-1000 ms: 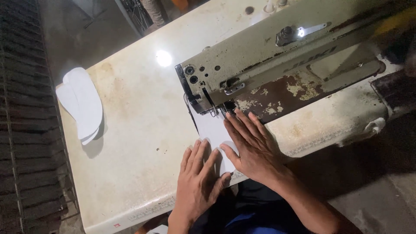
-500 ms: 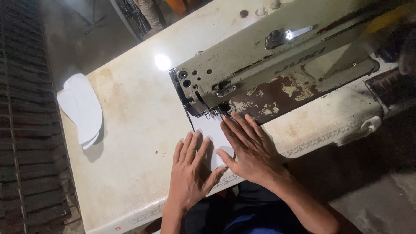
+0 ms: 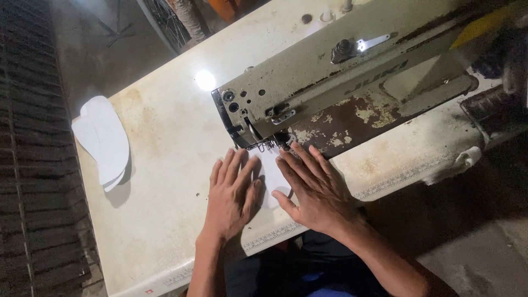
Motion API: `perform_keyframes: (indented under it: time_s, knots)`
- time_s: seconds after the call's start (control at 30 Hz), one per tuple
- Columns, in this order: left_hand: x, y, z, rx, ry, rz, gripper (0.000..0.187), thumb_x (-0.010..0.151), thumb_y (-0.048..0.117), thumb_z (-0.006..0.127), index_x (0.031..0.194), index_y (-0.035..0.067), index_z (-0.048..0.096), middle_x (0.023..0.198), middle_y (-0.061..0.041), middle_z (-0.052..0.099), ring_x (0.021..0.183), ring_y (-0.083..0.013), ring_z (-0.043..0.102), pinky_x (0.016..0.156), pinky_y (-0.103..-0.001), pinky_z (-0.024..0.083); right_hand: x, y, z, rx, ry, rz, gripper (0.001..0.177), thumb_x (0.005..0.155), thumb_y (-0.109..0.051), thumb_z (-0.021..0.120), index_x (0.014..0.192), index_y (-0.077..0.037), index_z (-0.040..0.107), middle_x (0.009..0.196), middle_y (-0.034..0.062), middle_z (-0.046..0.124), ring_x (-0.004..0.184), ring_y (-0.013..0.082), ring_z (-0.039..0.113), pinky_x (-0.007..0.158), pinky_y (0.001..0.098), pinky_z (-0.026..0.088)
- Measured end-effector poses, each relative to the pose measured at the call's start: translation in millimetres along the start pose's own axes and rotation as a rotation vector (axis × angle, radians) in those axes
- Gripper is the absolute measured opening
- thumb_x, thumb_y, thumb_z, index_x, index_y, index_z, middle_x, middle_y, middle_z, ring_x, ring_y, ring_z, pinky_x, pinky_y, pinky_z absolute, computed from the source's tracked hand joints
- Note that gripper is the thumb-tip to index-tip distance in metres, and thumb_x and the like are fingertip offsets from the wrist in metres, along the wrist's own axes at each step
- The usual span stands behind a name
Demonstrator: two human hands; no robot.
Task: The person is using an industrial sewing machine to stitch the edges of shoe insoles.
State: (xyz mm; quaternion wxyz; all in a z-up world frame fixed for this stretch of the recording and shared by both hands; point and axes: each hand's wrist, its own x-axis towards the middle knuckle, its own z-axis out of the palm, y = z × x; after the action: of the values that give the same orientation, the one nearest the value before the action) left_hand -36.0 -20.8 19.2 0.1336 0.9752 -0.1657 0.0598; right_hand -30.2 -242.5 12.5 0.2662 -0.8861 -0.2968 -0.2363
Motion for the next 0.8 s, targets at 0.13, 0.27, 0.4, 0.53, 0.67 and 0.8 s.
perform_keyframes:
  time_s: [0.13,0.27,0.4,0.53,0.67,0.8]
  knots:
    - [13.8,-17.6,13.0,0.032,0.014,0.013,0.053,0.102,0.042,0.047,0.151,0.021,0.055,0.159,-0.015,0.046,0.153,-0.0349,0.033,0.125,-0.052,0.02,0.7,-0.2,-2.2,-0.012,0.007,-0.011,0.054,0.095,-0.038,0.069,0.133,0.001,0.067,0.137,0.0225,0.065,0.143,0.0405,0.052,0.122,0.0559,0.033]
    - [24.2,-31.5,25.0,0.09,0.038,0.023,0.046,0.102,0.044,0.048,0.14,0.021,0.062,0.162,-0.014,0.044,0.154,-0.0339,0.032,0.124,-0.051,0.022,0.6,-1.6,-2.2,0.012,0.041,-0.007,0.052,0.093,-0.035,0.071,0.132,0.0,0.068,0.136,0.0232,0.066,0.141,0.0417,0.054,0.121,0.0571,0.035]
    - [32.0,-39.4,29.5,0.111,0.074,0.04,0.042,0.102,0.041,0.052,0.136,0.021,0.064,0.162,-0.012,0.043,0.155,-0.0333,0.032,0.124,-0.051,0.023,2.9,-3.1,-4.3,0.04,0.097,-0.018,0.047,0.092,-0.031,0.074,0.127,0.0,0.071,0.131,0.0242,0.068,0.136,0.0443,0.057,0.116,0.059,0.04]
    - [39.5,-38.7,26.8,0.097,0.089,0.036,0.046,0.101,0.041,0.052,0.141,0.022,0.062,0.162,-0.01,0.043,0.155,-0.0324,0.032,0.125,-0.051,0.022,-2.3,-2.9,-1.8,0.008,0.108,-0.011,0.045,0.091,-0.032,0.074,0.125,-0.002,0.072,0.131,0.0217,0.068,0.136,0.0423,0.059,0.116,0.0574,0.041]
    - [42.8,-42.9,28.7,0.106,0.104,0.022,0.047,0.1,0.04,0.054,0.144,0.022,0.059,0.162,-0.01,0.044,0.154,-0.032,0.033,0.124,-0.052,0.024,-7.5,-3.6,2.5,0.011,0.138,-0.014,0.039,0.09,-0.031,0.076,0.12,-0.006,0.074,0.127,0.0198,0.07,0.131,0.0414,0.062,0.112,0.0566,0.045]
    - [44.3,-46.3,29.8,0.107,0.086,-0.01,0.051,0.102,0.04,0.051,0.149,0.022,0.054,0.162,-0.01,0.043,0.154,-0.032,0.033,0.124,-0.052,0.024,-14.0,-2.6,11.0,0.039,0.187,-0.004,0.037,0.09,-0.029,0.075,0.121,-0.007,0.074,0.128,0.0181,0.071,0.128,0.0411,0.064,0.11,0.0564,0.047]
